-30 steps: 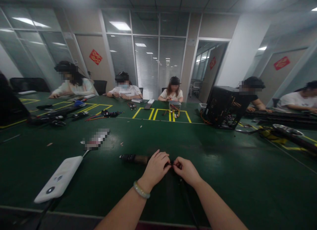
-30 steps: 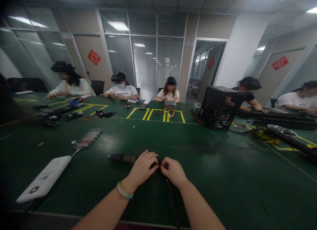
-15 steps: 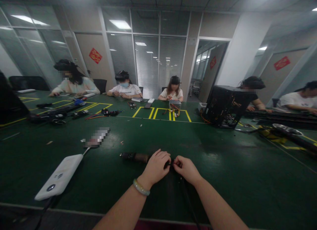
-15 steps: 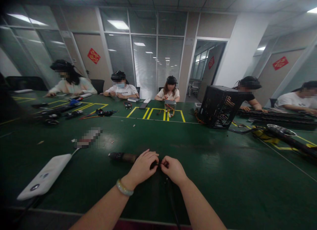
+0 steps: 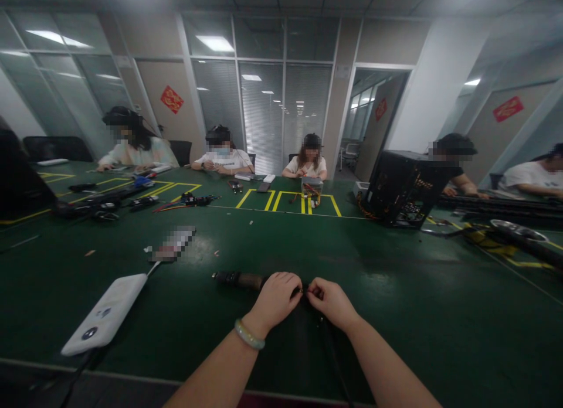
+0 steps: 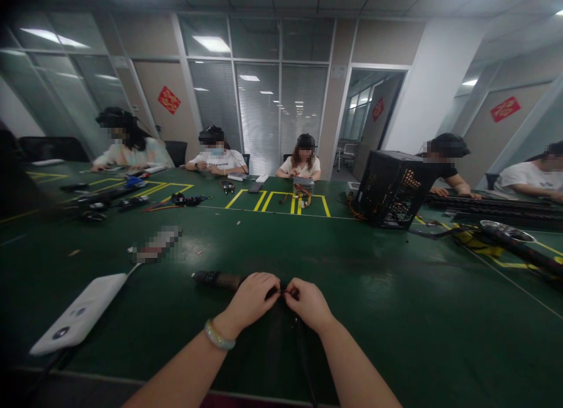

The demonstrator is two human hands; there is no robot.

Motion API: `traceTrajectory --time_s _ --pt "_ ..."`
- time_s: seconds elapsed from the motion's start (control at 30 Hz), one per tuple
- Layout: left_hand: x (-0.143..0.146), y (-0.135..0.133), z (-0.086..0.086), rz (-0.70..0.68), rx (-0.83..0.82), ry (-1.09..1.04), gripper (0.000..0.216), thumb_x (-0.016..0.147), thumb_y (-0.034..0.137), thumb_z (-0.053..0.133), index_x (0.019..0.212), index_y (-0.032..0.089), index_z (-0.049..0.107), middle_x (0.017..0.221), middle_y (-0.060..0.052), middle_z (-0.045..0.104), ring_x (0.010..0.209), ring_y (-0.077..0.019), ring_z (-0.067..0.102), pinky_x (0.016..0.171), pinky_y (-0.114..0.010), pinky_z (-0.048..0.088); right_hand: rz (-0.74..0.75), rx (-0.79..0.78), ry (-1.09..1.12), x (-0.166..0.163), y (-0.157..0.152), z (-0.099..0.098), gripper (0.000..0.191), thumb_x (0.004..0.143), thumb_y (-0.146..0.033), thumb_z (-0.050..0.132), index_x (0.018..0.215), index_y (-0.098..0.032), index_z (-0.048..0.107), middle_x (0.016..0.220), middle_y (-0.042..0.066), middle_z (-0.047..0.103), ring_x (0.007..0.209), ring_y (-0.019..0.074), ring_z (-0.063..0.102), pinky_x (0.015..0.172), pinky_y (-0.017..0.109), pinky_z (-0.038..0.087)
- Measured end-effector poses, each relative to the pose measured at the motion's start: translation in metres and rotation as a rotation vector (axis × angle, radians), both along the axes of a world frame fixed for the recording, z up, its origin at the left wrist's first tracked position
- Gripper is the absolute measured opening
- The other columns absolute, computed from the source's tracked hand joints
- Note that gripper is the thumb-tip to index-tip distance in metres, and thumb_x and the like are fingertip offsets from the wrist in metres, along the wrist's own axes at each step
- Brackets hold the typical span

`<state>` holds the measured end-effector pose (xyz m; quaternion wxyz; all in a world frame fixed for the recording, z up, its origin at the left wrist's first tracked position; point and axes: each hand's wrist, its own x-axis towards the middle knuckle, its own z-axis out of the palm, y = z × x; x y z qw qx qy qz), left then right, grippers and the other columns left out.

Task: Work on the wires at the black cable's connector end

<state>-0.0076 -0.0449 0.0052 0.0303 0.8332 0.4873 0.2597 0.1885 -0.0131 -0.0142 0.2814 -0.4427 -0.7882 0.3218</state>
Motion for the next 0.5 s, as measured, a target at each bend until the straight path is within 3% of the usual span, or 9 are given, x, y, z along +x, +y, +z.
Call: traceTrajectory --time_s 0.5 --pt "-0.0002 -0.0008 0.0019 -0.018 0.005 -0.008 0.011 0.087 0.017 0.058 0.096 0.023 0.059 0.099 -0.002 0.063 0.096 -0.0202 0.058 0.088 -0.035 0.042 -0.007 0.010 -0.010 0.0005 0.0006 -0.0013 0.004 0.083 -0.020 0.061 0.082 -0.021 0.065 0.072 -0.002 0.065 0.062 0.0134 0.057 0.055 0.021 0.040"
